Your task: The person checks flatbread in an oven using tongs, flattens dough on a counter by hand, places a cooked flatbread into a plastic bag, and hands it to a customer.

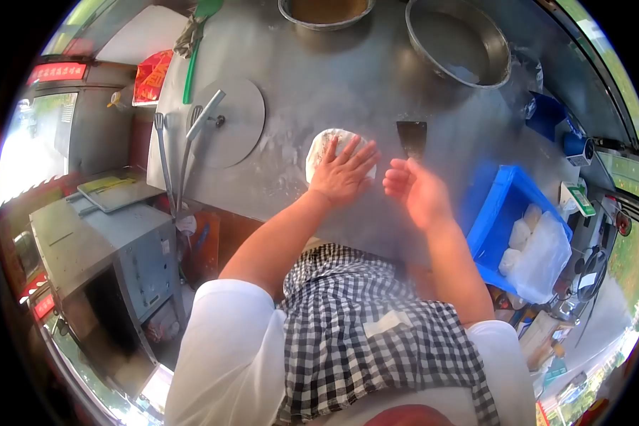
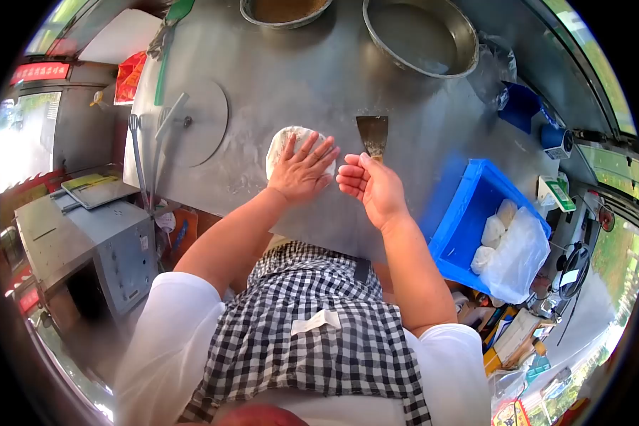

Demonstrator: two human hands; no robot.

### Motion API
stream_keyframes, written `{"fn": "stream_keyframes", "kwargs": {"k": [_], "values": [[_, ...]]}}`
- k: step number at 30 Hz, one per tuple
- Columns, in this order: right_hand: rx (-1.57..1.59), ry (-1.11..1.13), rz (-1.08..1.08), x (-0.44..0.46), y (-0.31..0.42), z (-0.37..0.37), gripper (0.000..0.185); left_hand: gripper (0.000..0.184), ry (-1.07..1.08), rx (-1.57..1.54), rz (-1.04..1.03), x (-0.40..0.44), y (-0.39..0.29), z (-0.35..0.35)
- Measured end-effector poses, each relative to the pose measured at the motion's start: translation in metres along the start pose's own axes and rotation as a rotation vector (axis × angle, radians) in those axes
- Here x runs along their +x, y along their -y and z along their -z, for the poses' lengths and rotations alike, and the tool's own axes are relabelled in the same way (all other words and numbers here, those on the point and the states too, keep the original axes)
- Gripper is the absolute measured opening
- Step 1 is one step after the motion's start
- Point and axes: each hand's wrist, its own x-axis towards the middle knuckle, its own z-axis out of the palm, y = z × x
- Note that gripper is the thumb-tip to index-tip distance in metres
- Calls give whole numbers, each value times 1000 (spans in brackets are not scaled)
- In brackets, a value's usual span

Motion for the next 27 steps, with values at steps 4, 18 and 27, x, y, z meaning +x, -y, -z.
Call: {"fn": "stream_keyframes", "kwargs": {"k": [4,18,27], "values": [[9,9,13,7,-3,-19,34,72,-5,-51,62,-2,10,33],[67,-80,202,30,-23,-55,28,73,87,-99,10,-92,-15,6],[-149,-90,60,57,-57,-50,25,81,72,-115,61,-86,14,32]]}}
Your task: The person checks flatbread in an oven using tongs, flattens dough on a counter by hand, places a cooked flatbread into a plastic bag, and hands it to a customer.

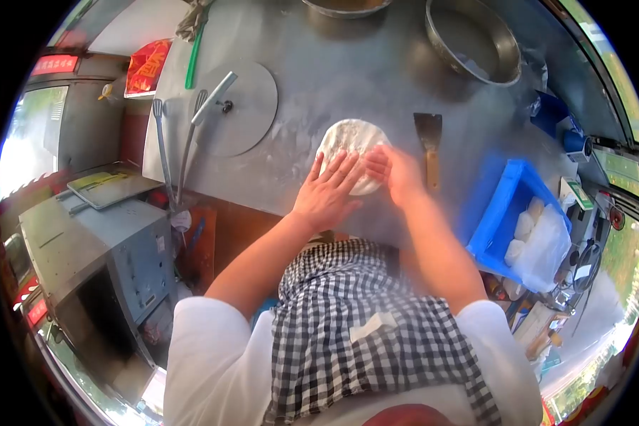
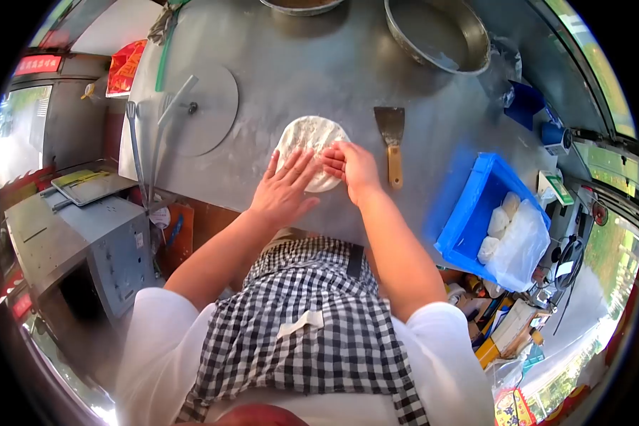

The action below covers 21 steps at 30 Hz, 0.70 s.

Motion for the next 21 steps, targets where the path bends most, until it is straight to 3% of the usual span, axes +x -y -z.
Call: {"fn": "stream_keyframes", "kwargs": {"k": [3,6,7,10,11,14,15,18,19,21], "values": [[-185,56,198,-19,-5,-14,32,86,-90,-37,106,5,4,7],[-726,22,696,-31,-3,-28,35,88,-146,-71,151,14,17,0],[-951,48,823,-37,6,-29,44,90,-185,-52,162,19,18,1],[-1561,39,1079,-10,-22,-11,55,89,-146,-31,153,16,32,-10],[-1768,102,1019,2,-32,6,62,81,-66,30,168,21,34,-1],[-1671,42,991,-9,-18,-10,64,70,-128,89,138,26,35,29],[-1655,38,1026,-16,-11,-18,66,63,-235,3,157,29,33,36],[-1699,27,1043,-5,-15,-28,69,61,-438,-109,242,34,38,43],[-1720,61,959,12,-29,-18,70,59,-493,-138,276,33,42,44],[-1799,39,882,11,-34,-15,71,58,-473,-159,307,16,47,44]]}}
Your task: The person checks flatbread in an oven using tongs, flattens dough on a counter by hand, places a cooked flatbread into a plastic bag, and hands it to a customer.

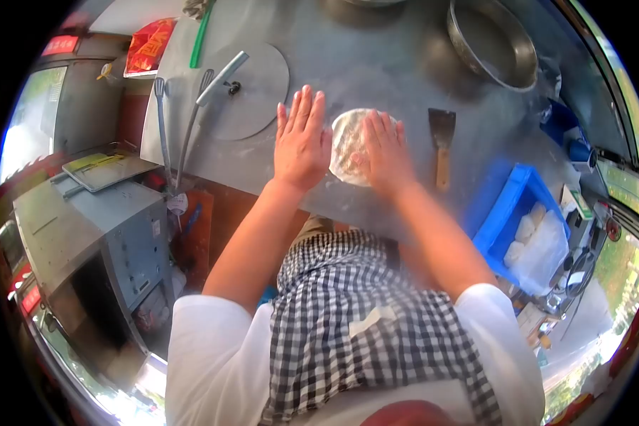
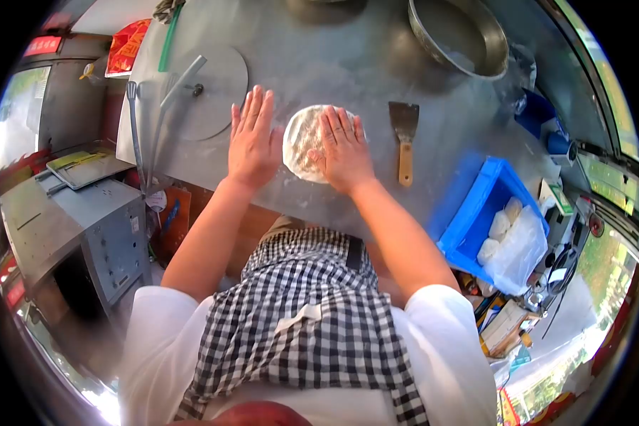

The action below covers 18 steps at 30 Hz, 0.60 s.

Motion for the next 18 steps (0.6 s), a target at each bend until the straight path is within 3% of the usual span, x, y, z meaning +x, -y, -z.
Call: {"fn": "stream_keyframes", "kwargs": {"k": [4,6,18], "values": [[4,-53,39,22,16,13,75,59,-13,-2,76,-13,29,9],[-92,31,19,25,21,0,77,60,14,-44,115,-29,29,11],[-98,13,135,46,57,-20,84,55,45,-203,105,-60,38,23]]}}
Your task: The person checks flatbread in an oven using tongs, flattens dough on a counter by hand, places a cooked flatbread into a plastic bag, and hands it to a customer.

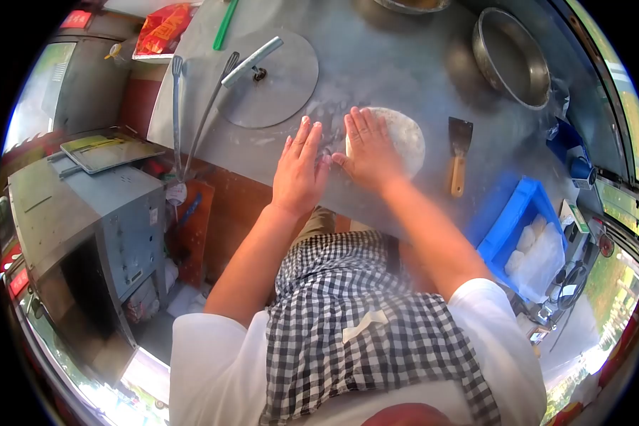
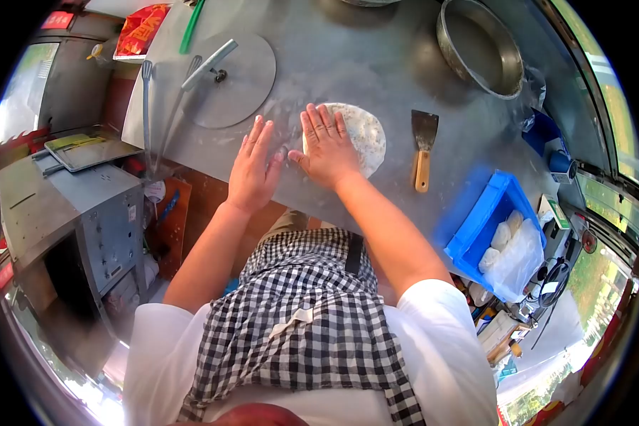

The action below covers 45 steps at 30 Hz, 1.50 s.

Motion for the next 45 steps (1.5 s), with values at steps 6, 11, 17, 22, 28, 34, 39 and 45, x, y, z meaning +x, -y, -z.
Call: {"fn": "stream_keyframes", "kwargs": {"k": [6,11,17,22,28,34,39,45], "values": [[65,-8,-43,-17,17,14,83,51,15,-37,-45,-8,6,2],[210,-77,-39,-61,5,2,74,51,93,-63,-162,-13,-2,-21],[433,-457,-252,-110,-17,19,55,59,203,90,-436,-1,-48,-71],[605,-508,-308,-141,-53,42,46,80,379,339,-316,-15,-43,-90],[686,-509,-414,-170,-73,53,36,81,481,412,-321,-36,-91,-109],[895,-622,-486,-166,-96,56,24,79,485,456,-388,-18,-92,-126],[1012,-594,-550,-173,-111,50,23,82,446,485,-387,24,-109,-122],[1244,-599,-633,-166,-116,44,21,82,566,580,-404,62,-93,-124]]}}
